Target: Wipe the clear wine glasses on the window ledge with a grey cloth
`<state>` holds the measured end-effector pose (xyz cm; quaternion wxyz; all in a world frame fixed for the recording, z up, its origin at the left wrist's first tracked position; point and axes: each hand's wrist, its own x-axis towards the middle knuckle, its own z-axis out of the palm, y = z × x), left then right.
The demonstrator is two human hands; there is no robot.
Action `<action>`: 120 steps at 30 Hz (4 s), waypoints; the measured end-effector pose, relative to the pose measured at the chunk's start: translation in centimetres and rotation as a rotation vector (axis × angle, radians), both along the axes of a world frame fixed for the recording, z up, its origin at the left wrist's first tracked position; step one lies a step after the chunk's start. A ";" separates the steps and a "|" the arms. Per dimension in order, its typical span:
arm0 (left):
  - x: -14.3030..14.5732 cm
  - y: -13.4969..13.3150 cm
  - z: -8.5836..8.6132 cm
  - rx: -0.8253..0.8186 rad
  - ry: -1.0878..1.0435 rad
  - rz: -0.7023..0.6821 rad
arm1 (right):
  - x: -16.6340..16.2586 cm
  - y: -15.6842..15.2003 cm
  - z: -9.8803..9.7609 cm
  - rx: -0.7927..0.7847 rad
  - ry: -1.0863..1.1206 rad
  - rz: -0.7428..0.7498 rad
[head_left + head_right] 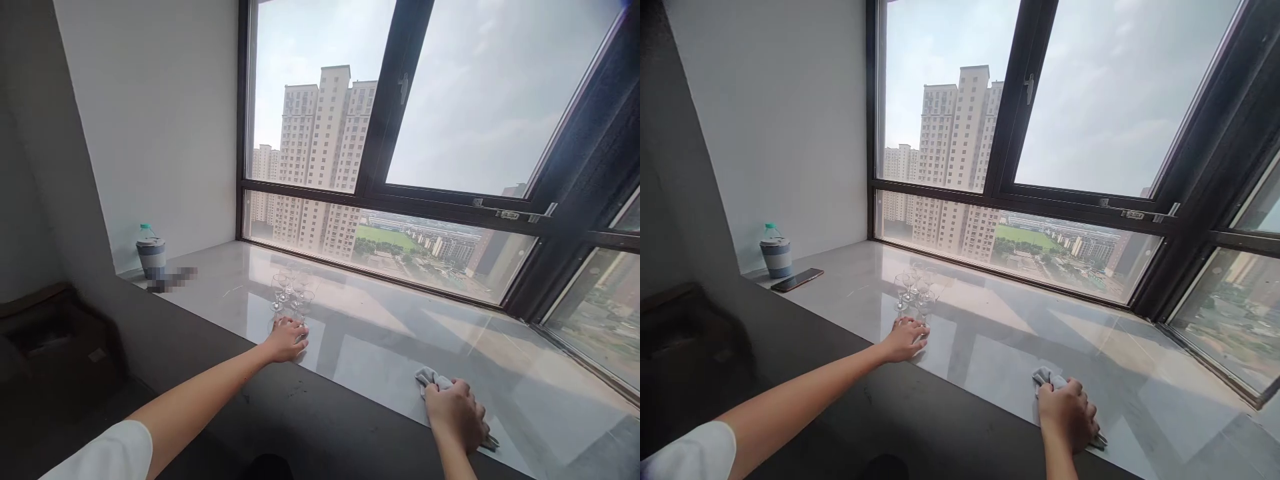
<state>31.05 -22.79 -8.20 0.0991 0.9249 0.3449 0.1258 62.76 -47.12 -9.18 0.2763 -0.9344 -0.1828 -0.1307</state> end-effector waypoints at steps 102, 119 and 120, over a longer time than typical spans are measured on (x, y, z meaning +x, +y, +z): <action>4.1 -4.0 -1.7 0.256 -0.024 -0.267 | -15.2 16.9 10.2 0.054 -0.453 0.784; 4.1 -4.1 -1.2 0.229 -0.021 -0.260 | -17.0 16.9 9.5 -0.269 -0.550 0.803; 4.1 -4.1 -1.3 0.231 -0.023 -0.261 | -17.0 17.0 9.6 -0.276 -0.553 0.801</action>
